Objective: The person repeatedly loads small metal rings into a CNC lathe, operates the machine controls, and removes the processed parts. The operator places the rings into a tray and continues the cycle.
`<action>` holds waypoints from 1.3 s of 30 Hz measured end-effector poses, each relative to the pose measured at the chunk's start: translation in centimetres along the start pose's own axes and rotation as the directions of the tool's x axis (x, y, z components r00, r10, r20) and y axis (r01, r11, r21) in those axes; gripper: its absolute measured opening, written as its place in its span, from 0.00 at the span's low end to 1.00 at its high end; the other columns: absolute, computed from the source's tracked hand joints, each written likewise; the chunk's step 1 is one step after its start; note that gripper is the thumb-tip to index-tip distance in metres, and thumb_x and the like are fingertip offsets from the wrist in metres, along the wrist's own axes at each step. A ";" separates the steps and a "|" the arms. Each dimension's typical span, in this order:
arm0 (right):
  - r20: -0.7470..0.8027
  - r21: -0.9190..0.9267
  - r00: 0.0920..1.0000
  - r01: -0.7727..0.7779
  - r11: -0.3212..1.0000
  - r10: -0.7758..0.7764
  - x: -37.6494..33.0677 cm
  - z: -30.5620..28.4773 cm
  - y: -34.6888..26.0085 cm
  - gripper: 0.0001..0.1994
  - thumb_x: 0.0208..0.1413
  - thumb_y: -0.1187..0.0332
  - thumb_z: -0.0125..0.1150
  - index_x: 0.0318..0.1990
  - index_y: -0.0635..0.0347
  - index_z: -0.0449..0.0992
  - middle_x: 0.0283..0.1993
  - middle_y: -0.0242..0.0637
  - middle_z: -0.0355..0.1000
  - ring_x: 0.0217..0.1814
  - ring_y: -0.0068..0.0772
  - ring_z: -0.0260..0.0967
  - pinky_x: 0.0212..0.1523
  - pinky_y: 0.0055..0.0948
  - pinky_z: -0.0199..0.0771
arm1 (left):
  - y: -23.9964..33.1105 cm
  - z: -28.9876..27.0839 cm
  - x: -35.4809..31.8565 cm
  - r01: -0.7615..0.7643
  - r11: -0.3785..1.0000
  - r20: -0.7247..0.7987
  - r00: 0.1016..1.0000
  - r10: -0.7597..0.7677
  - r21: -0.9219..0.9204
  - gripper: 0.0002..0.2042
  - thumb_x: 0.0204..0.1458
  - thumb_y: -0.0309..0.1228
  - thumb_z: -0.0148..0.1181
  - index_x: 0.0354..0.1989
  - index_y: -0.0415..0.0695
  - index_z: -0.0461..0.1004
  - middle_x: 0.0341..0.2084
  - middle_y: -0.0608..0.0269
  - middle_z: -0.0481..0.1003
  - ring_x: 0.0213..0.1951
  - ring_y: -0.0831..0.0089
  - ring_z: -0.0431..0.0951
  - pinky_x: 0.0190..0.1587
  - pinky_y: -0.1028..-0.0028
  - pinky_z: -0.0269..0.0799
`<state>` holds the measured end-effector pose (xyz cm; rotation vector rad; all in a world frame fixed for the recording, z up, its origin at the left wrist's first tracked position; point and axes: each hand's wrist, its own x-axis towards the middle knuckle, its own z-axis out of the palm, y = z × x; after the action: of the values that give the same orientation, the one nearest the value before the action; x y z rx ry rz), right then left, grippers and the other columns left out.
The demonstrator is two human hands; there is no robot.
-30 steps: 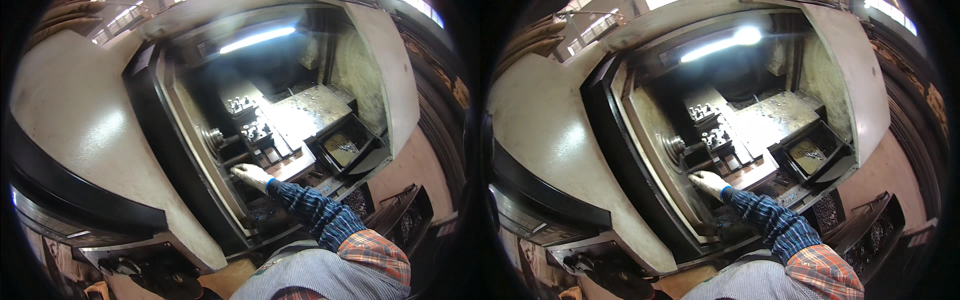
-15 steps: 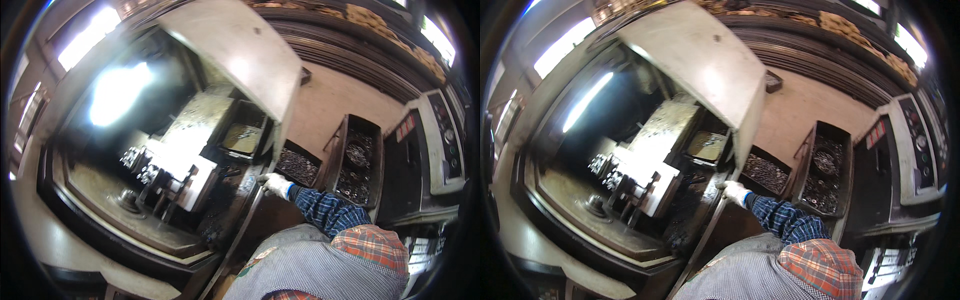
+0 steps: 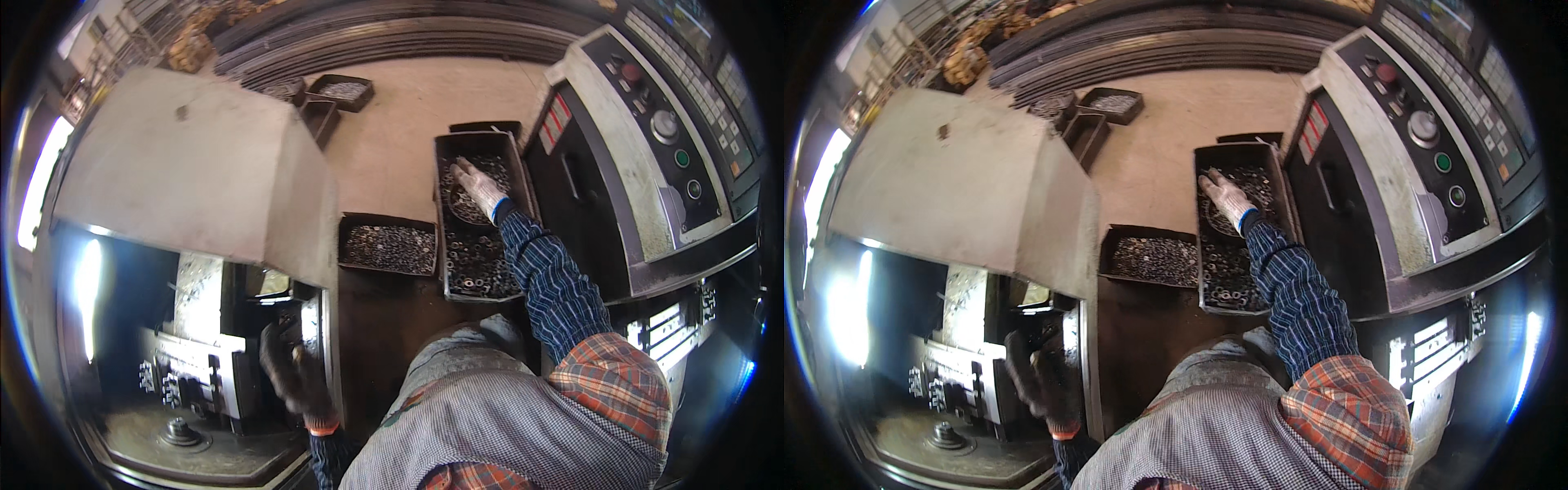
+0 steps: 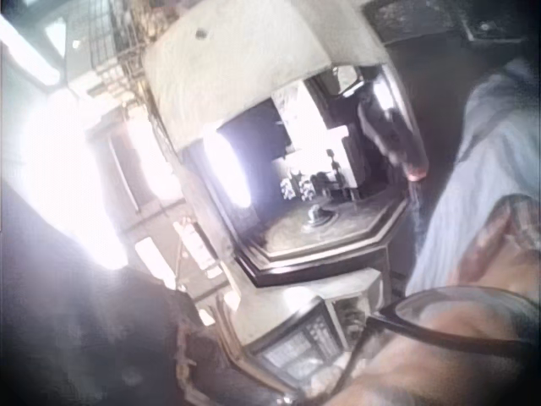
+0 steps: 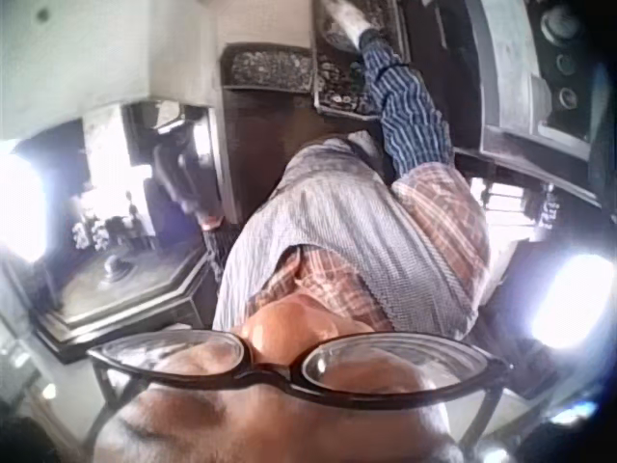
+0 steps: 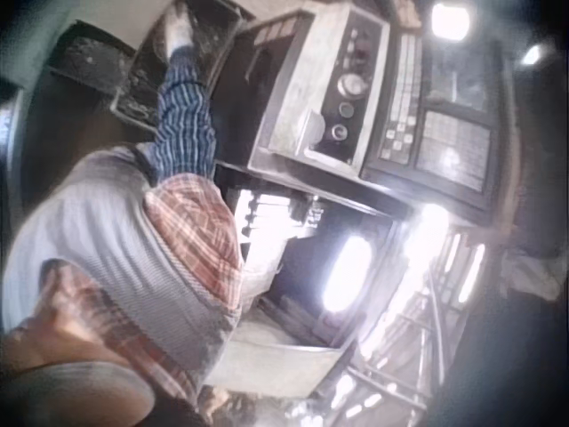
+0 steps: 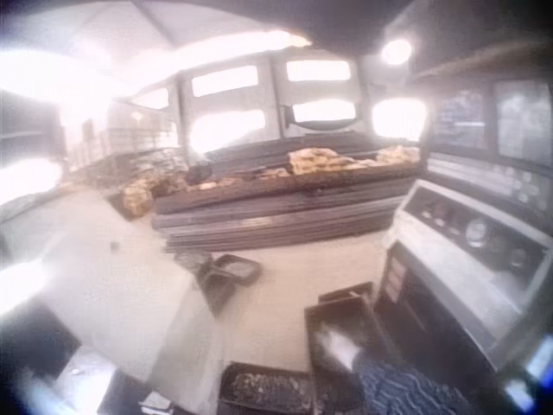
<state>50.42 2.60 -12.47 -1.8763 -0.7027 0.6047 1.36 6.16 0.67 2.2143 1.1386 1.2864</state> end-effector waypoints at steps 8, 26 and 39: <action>-0.113 -0.135 0.828 -0.560 0.817 0.549 -9.4 -4.8 14.2 0.33 0.63 0.44 0.46 0.65 0.61 0.63 0.67 0.52 0.63 0.70 0.49 0.58 0.67 0.40 0.58 | -1.3 22.1 -2.2 0.688 0.655 0.836 0.526 -0.155 -0.312 0.27 0.64 0.42 0.48 0.70 0.47 0.56 0.66 0.60 0.60 0.62 0.67 0.65 0.61 0.67 0.65; -0.018 -0.307 0.634 -0.739 0.599 0.773 -13.3 1.4 20.4 0.41 0.61 0.35 0.39 0.75 0.42 0.36 0.77 0.52 0.38 0.76 0.63 0.40 0.73 0.53 0.45 | -5.6 49.7 -14.2 -0.511 0.677 0.845 -0.249 0.473 -0.529 0.24 0.53 0.27 0.50 0.60 0.38 0.65 0.60 0.48 0.66 0.62 0.52 0.64 0.64 0.59 0.63; -0.039 -0.291 0.561 -0.798 0.527 0.827 -12.3 3.8 24.0 0.28 0.65 0.50 0.43 0.69 0.51 0.56 0.73 0.52 0.50 0.68 0.57 0.58 0.61 0.54 0.64 | -5.9 53.1 -15.9 -0.034 0.925 0.924 -0.074 0.375 -0.378 0.20 0.60 0.37 0.47 0.61 0.49 0.64 0.56 0.41 0.68 0.51 0.37 0.72 0.52 0.50 0.70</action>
<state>44.01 -11.51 -34.84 -2.4331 0.1323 1.2632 38.89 2.76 -40.49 2.2195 -0.0633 -0.4553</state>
